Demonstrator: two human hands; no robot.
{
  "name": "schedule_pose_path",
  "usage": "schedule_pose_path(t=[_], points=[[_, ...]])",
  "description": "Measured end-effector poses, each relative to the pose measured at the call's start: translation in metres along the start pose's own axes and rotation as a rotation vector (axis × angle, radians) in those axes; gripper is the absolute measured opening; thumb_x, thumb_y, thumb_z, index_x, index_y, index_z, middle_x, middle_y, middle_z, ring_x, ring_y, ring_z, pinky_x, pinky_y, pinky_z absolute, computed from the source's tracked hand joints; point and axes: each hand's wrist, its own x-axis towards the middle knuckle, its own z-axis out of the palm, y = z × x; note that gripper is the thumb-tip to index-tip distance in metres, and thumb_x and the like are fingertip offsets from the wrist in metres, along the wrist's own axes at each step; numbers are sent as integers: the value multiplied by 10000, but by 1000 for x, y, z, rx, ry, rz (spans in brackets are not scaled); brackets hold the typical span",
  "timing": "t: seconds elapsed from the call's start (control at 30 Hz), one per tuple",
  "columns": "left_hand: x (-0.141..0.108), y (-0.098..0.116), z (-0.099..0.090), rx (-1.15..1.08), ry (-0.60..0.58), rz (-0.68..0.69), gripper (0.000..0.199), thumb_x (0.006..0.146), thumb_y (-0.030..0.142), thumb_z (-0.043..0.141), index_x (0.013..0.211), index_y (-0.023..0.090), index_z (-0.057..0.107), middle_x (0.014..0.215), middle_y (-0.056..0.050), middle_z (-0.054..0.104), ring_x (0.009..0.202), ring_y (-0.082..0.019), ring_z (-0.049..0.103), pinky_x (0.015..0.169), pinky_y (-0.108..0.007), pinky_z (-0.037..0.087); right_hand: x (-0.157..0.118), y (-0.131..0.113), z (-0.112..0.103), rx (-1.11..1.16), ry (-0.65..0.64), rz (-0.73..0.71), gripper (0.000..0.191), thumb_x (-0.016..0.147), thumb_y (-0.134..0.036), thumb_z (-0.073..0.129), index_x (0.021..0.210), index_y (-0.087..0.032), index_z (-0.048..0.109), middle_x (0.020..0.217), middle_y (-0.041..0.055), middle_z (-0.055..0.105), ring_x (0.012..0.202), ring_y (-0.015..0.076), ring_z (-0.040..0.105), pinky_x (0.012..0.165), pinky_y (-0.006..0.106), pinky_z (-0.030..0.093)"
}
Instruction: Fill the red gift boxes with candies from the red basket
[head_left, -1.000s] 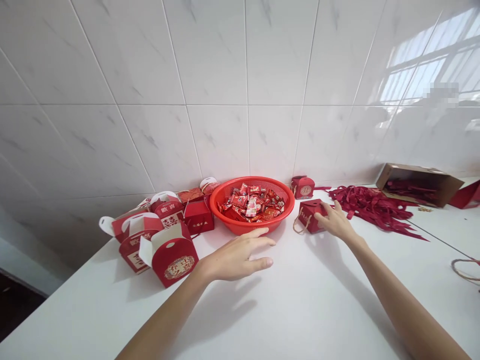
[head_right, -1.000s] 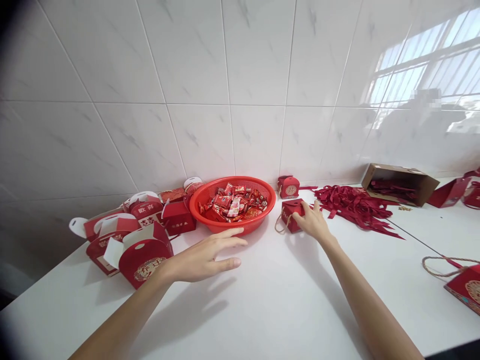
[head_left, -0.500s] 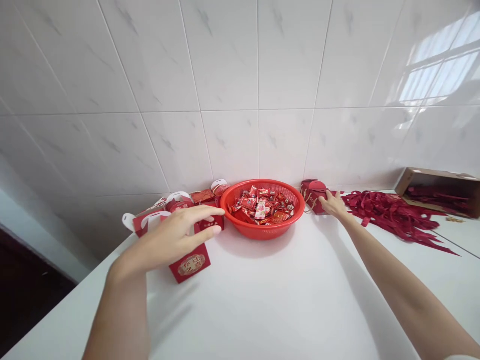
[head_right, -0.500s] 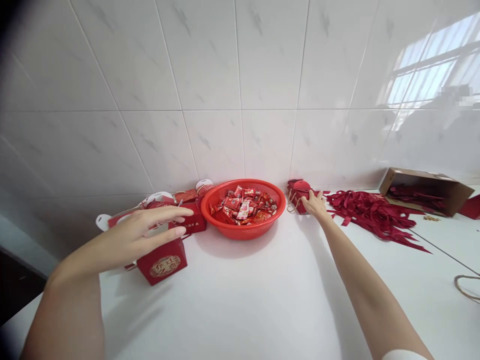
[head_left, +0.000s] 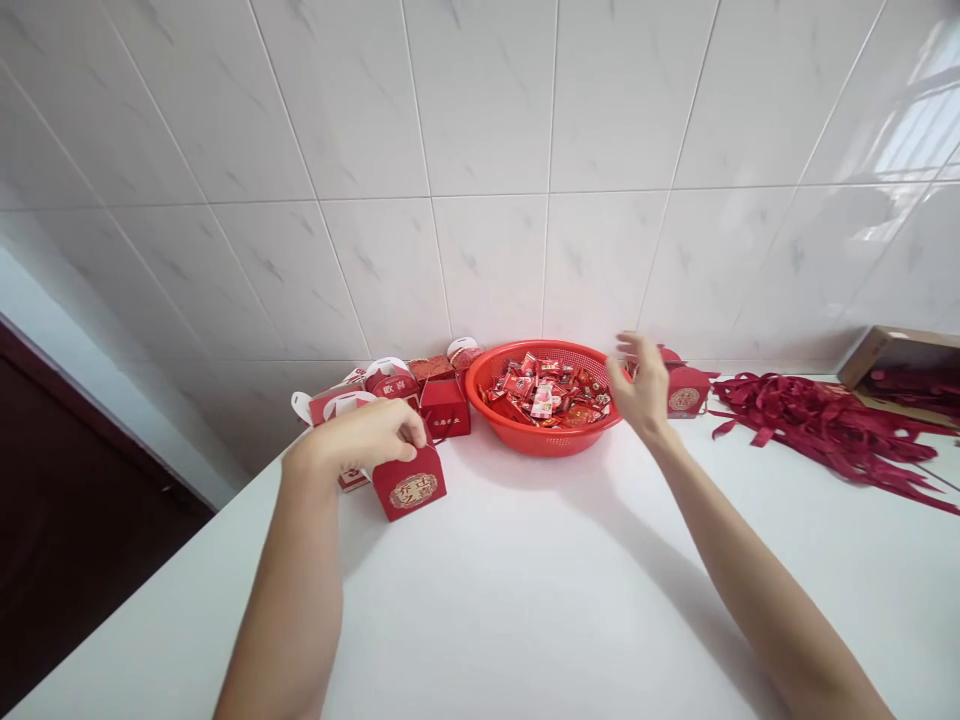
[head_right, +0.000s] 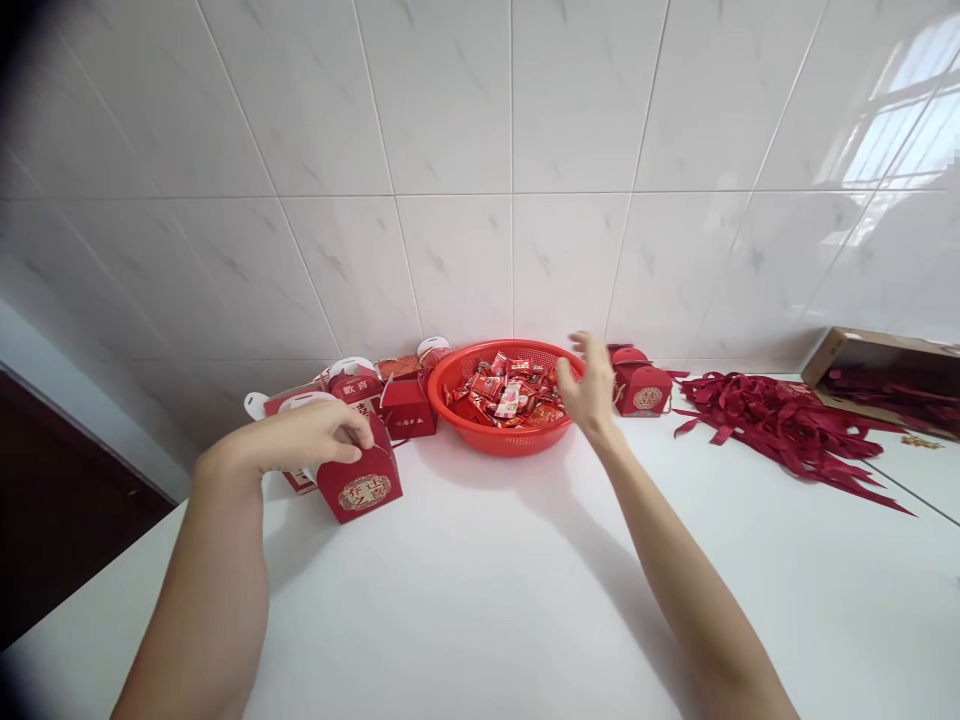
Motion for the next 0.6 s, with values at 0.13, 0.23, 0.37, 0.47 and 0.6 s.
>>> schedule_pose_path(t=[0.13,0.23,0.37,0.47,0.6], points=[[7,33,9,-25,-87,247,205,720,211,522,811,214,706,944,-25,750,930,-223,679,760,-277,526,-22,-52,16,222,-320,-395,297,942,-248,422,1165,-199,612,1225,118,654,1178,233,592,1013,364,453],[6,50,14,-72,-174,432,212,770,212,498,822,208,704,894,-14,747,864,-185,677,760,-255,509,-38,-72,29,311,-542,-588,255,935,-158,450,1090,-205,647,1187,98,678,1167,219,599,1008,356,463],[-5,52,9,-115,-165,487,204,838,284,506,853,206,694,876,-10,730,806,-167,660,723,-245,489,-54,-79,39,348,-735,-649,214,955,-186,508,1100,-184,664,1232,119,646,1136,216,615,977,348,494],[-16,42,-1,-160,-97,400,240,865,387,524,888,223,697,860,-6,716,752,-164,640,666,-243,484,-63,-84,42,379,-788,-695,281,988,-339,539,1196,-192,657,1361,141,568,1294,231,529,1049,358,454],[-17,22,-7,-112,4,200,303,851,466,517,927,244,707,885,-13,714,701,-169,632,595,-239,471,-76,-97,43,278,-814,-723,438,1007,-482,469,1364,-252,579,1510,161,438,1438,285,379,1083,443,416]])
